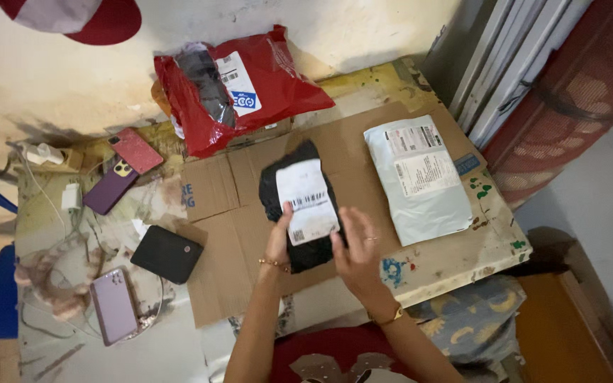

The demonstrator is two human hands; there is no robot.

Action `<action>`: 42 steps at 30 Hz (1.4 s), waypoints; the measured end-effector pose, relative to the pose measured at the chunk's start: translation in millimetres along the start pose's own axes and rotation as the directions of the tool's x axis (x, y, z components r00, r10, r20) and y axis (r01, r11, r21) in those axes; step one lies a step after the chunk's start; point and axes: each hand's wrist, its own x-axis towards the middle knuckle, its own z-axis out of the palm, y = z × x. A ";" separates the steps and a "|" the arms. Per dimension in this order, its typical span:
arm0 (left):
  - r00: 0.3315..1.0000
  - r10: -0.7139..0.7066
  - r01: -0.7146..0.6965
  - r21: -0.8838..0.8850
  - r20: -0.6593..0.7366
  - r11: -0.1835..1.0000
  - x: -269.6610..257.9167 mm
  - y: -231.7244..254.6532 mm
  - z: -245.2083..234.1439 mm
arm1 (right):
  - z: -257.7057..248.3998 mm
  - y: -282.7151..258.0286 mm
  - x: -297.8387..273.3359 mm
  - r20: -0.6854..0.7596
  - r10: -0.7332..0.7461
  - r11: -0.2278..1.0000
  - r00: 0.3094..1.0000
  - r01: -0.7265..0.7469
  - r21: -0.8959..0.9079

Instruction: The person opens a red shipping envelope and removes a black garment in a clear plastic bag. They unfold the garment to inspect it, then refold it and place it back into the envelope. The person then picks up a second black package and begins to open it.

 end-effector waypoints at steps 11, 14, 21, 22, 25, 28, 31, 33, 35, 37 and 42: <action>0.957 0.186 -0.179 -0.051 0.222 0.982 -45.8 44.1 61.5 | 10.7 -45.8 15.5 0.228 -0.158 0.926 0.961 0.224 -0.303; 0.968 0.173 -0.166 -0.056 0.180 0.985 -40.0 41.2 56.7 | 14.9 -40.2 9.6 0.221 -0.122 0.943 0.968 0.182 -0.277; 0.947 0.321 -0.302 0.305 -0.012 0.903 -28.0 36.8 37.7 | 24.8 -2.6 9.4 0.359 -0.081 0.923 0.930 0.206 -0.325; 0.928 0.372 -0.350 0.324 -0.004 0.879 -26.1 37.4 34.4 | 25.0 6.8 12.2 0.284 -0.077 0.980 0.956 0.124 -0.153; 0.937 0.345 -0.242 0.598 -0.062 0.764 -26.5 42.0 22.2 | 19.6 29.8 27.1 0.122 0.091 0.942 0.988 -0.125 0.310; 0.932 0.347 -0.025 0.940 -0.101 0.341 -28.0 37.4 17.3 | 3.0 42.2 41.2 0.222 0.387 0.678 0.895 -0.440 0.589; 0.736 0.601 -0.171 0.944 0.312 -0.281 -25.9 30.5 29.7 | -8.4 44.2 55.2 0.513 0.450 0.151 0.731 -0.628 0.763; 0.520 0.597 -0.255 0.778 0.611 -0.574 -33.9 23.9 38.5 | -5.7 43.9 58.2 0.677 0.381 -0.244 0.630 -0.638 0.731; 0.368 0.516 -0.308 0.625 0.774 -0.718 -55.3 13.7 42.2 | 1.6 47.0 53.8 0.628 0.572 -0.133 0.528 -0.696 0.706; 0.371 0.504 -0.291 0.613 0.780 -0.735 -66.8 12.2 45.7 | 10.8 54.8 44.7 0.561 0.649 -0.070 0.514 -0.694 0.716; 0.616 0.439 -0.334 0.721 0.654 -0.607 -79.0 22.1 31.9 | 12.9 84.7 24.5 0.526 0.617 -0.065 0.585 -0.628 0.775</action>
